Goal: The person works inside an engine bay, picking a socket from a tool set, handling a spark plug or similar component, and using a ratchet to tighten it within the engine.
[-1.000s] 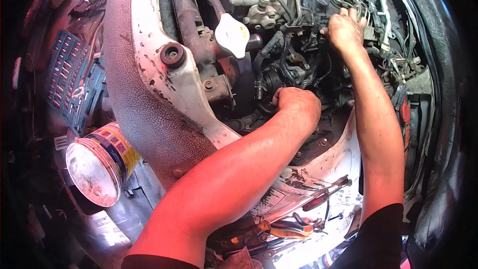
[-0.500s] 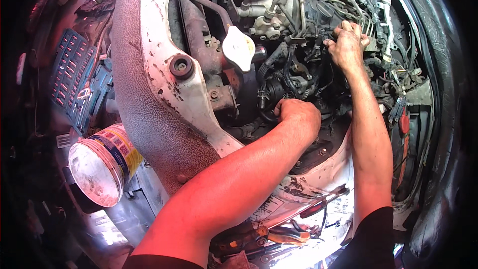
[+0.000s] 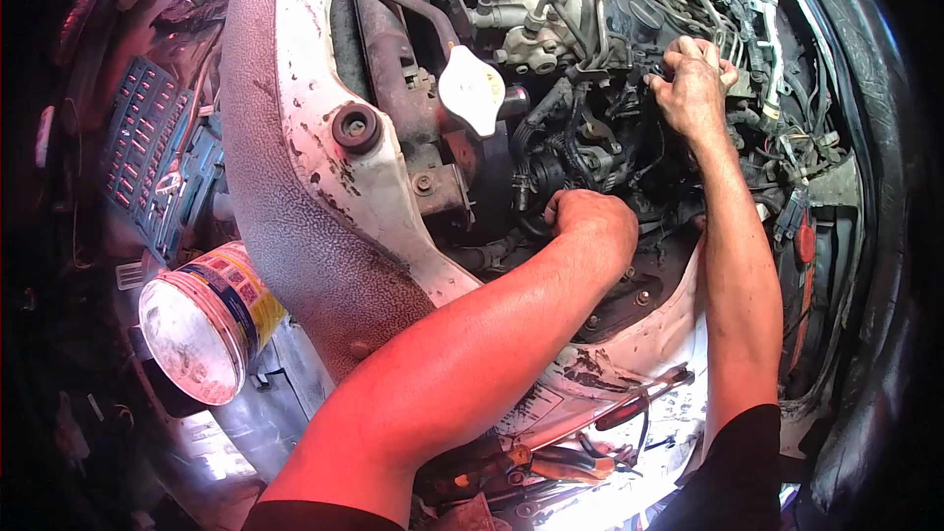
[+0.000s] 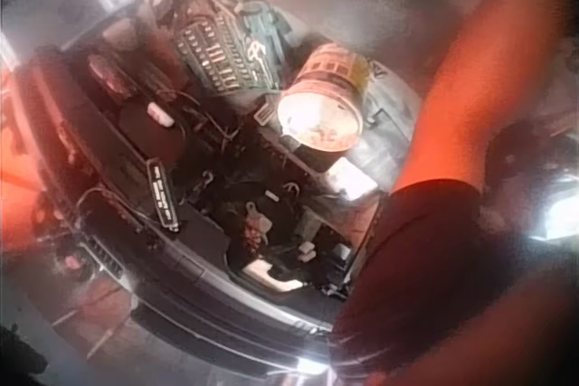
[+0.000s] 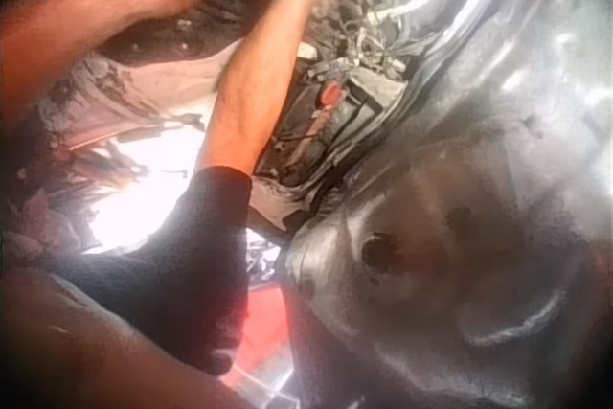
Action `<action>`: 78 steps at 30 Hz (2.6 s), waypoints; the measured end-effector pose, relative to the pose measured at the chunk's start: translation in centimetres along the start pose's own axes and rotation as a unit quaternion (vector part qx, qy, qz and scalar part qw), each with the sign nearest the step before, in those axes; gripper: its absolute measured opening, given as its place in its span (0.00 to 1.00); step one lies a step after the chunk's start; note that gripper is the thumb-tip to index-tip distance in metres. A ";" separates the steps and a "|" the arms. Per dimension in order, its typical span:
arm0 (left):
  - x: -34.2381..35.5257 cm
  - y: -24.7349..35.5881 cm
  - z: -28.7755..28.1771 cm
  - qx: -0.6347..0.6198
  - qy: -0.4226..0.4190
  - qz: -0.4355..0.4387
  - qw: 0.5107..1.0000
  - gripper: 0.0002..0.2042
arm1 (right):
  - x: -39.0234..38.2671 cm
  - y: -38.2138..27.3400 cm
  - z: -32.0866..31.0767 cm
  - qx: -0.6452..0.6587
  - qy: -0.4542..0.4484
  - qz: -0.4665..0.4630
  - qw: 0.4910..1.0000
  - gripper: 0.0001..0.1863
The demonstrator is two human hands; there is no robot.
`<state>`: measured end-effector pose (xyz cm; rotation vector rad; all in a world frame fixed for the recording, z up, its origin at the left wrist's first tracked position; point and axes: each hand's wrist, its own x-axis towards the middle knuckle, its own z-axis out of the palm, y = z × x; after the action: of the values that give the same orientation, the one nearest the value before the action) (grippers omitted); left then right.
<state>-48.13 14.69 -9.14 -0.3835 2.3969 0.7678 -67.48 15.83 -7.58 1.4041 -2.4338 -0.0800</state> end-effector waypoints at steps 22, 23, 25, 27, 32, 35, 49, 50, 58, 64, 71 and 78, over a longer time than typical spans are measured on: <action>-0.9 -0.1 0.0 0.004 0.002 -0.006 1.000 0.14 | -9.4 -1.0 -2.1 0.018 0.114 0.000 0.993 0.17; -0.9 -0.1 0.1 0.004 0.005 -0.005 1.000 0.14 | -10.1 -0.7 -2.1 0.011 0.103 0.022 0.994 0.17; -0.8 -0.2 0.3 0.009 -0.003 0.011 1.000 0.13 | -10.9 -0.4 -1.8 0.028 0.091 0.042 0.995 0.17; -0.6 -0.2 0.5 0.021 0.003 0.017 1.000 0.13 | -10.7 -0.2 -0.9 0.073 0.121 0.023 0.990 0.17; -0.4 -0.1 0.5 0.027 -0.007 0.002 1.000 0.13 | -9.8 0.1 0.6 0.210 0.041 0.104 0.971 0.17; -0.6 -0.1 0.3 0.032 -0.009 0.006 0.999 0.14 | -9.6 0.0 0.5 0.239 0.032 0.146 0.959 0.17; -0.3 -0.4 1.0 0.030 -0.005 0.041 0.999 0.13 | -8.4 2.3 2.1 0.393 -0.052 0.201 0.896 0.18; -0.3 -0.4 0.9 0.029 -0.010 0.038 0.999 0.13 | -8.3 2.4 2.1 0.414 -0.055 0.205 0.885 0.19; -1.1 -0.1 0.2 0.047 -0.027 0.035 0.998 0.12 | -8.4 2.2 3.3 0.428 -0.057 0.192 0.881 0.21; -1.2 -1.1 -0.9 0.043 0.069 0.056 0.995 0.11 | -8.6 1.9 2.5 0.401 -0.080 0.191 0.892 0.19; 0.9 -2.2 -2.7 -0.170 0.331 0.028 0.928 0.17 | -10.0 1.5 0.1 0.300 -0.078 0.092 0.946 0.16; 6.1 -1.3 -4.2 -0.246 0.424 -0.027 0.871 0.20 | -11.2 -0.1 -1.1 0.254 -0.137 0.019 0.957 0.18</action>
<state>-54.22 10.57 -10.66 -1.1993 2.9111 1.4088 -61.88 25.39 -9.42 1.6394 -2.8448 0.4180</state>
